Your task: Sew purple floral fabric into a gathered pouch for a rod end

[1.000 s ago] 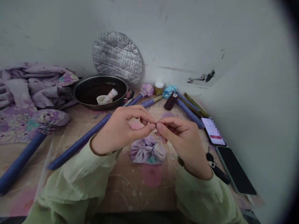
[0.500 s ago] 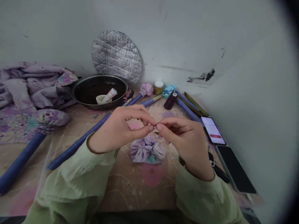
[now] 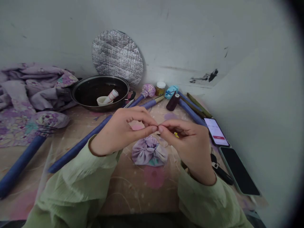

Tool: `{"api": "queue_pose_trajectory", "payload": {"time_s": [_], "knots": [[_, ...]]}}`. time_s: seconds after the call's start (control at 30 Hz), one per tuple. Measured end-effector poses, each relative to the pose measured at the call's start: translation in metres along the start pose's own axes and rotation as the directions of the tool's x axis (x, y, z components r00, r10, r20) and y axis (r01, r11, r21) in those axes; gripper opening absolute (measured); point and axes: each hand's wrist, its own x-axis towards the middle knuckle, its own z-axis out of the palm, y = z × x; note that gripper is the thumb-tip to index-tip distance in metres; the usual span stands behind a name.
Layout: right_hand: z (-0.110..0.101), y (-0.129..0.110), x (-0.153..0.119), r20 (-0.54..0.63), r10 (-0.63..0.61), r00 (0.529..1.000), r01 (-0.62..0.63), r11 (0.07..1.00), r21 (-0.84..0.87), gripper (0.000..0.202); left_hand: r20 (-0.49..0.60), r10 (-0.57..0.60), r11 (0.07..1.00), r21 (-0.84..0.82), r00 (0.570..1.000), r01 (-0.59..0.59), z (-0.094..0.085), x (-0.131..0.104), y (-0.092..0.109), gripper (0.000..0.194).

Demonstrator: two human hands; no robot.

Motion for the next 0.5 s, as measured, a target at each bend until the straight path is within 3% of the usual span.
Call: {"api": "queue_pose_trajectory", "payload": {"time_s": [0.5], "knots": [[0.0002,0.0006,-0.001,0.013,-0.004,1.0,0.004,1.0,-0.002,0.007,-0.069,-0.004,0.999,0.037,0.998,0.006,-0.0023,-0.0018,-0.0022,0.005]]}}
